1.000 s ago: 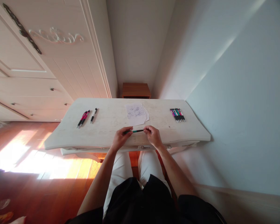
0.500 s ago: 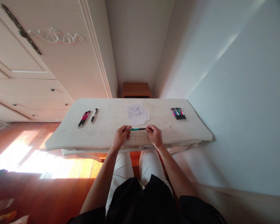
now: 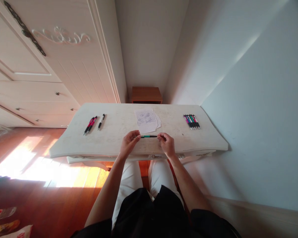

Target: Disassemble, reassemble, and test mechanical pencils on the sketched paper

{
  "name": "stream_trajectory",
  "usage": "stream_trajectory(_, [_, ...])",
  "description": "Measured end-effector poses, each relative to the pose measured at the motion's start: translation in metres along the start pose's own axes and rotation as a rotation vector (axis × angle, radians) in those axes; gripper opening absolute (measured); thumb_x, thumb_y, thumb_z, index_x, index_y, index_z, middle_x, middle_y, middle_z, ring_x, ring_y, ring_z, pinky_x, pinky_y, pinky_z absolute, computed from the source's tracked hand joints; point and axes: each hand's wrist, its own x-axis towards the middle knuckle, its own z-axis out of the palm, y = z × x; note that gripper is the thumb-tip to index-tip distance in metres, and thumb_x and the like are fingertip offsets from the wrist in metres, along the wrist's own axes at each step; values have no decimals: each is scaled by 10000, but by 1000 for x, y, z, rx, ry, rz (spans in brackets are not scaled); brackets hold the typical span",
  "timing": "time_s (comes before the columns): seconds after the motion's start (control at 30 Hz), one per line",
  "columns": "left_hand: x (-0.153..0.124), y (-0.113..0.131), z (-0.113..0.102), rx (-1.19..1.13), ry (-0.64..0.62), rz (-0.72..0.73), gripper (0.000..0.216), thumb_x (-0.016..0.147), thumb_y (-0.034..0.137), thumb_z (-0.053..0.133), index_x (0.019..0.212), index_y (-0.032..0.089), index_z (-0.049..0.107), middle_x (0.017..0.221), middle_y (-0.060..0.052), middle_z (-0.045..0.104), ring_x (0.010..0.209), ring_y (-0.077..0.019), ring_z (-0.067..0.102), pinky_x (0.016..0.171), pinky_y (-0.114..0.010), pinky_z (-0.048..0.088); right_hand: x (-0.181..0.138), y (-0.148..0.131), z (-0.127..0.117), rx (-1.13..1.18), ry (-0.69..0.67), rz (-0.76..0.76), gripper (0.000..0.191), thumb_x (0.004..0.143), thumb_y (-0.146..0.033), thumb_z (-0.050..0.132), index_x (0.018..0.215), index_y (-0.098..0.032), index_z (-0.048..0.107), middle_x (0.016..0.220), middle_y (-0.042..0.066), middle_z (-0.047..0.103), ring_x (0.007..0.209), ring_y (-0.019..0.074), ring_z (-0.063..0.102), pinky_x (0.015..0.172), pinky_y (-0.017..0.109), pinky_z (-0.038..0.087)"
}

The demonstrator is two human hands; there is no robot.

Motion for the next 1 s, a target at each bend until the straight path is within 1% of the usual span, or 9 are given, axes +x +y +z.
stream_trajectory(0.2, [2, 0, 5, 133, 22, -75, 461, 771, 528, 617, 966, 117, 689, 681, -39, 658, 593, -138, 602, 563, -253, 509, 0, 1, -1, 33, 19, -5, 192, 821, -349, 594, 820, -169, 663, 760, 53, 686, 670, 169, 612, 643, 274, 483])
stream_trajectory(0.33, [1, -2, 2, 214, 19, -28, 327, 754, 414, 656, 933, 148, 724, 646, -15, 659, 554, -125, 588, 598, -259, 508, 0, 2, -3, 40, 1, -11, 212, 824, -373, 594, 812, -171, 659, 742, 48, 679, 665, 167, 609, 630, 269, 481])
stream_trajectory(0.43, [-1, -4, 0, 189, 38, 25, 293, 721, 360, 698, 934, 161, 727, 745, -42, 703, 706, -167, 651, 724, -299, 532, -1, 3, -3, 40, -16, -7, 222, 828, -383, 593, 809, -172, 657, 733, 47, 675, 646, 162, 599, 609, 264, 476])
stream_trajectory(0.5, [-3, -3, 1, 84, 24, 40, 423, 691, 372, 736, 1051, 154, 688, 952, -93, 718, 833, -195, 670, 781, -330, 541, -1, 4, -3, 33, -8, -5, 224, 833, -385, 586, 808, -174, 656, 728, 44, 672, 632, 158, 590, 602, 262, 473])
stream_trajectory(0.57, [-6, 0, 2, -26, 5, 24, 614, 681, 406, 751, 1217, 155, 590, 1145, -144, 665, 872, -210, 679, 748, -339, 561, -2, 4, -3, 30, 9, -5, 222, 840, -382, 577, 810, -175, 653, 727, 42, 668, 619, 155, 582, 598, 262, 470])
stream_trajectory(0.63, [-7, 4, 3, -73, 14, -7, 689, 719, 459, 715, 1302, 158, 506, 1202, -170, 629, 813, -203, 691, 649, -316, 573, -2, 3, -3, 36, 22, -7, 216, 843, -376, 576, 808, -176, 648, 719, 37, 662, 608, 153, 577, 598, 262, 467])
stream_trajectory(0.7, [-7, 6, 5, -53, 43, -39, 642, 770, 515, 646, 1274, 138, 519, 1100, -156, 667, 698, -175, 686, 547, -275, 554, -2, 3, -3, 47, 28, -13, 202, 844, -362, 581, 806, -175, 645, 713, 34, 658, 609, 153, 577, 605, 263, 466])
stream_trajectory(0.83, [-3, 5, 6, 61, 29, -85, 509, 796, 567, 580, 1002, 108, 656, 711, -55, 662, 475, -109, 583, 423, -211, 473, -3, 1, -4, 72, 19, -30, 176, 840, -336, 596, 797, -171, 637, 715, 29, 657, 624, 150, 585, 617, 256, 465])
stream_trajectory(1.0, [-1, -1, 4, 141, -4, -53, 404, 767, 482, 642, 950, 125, 694, 663, -39, 660, 459, -90, 539, 450, -207, 473, -3, 3, -5, 51, 8, -18, 202, 842, -367, 590, 803, -174, 634, 725, 32, 660, 642, 155, 593, 623, 260, 471])
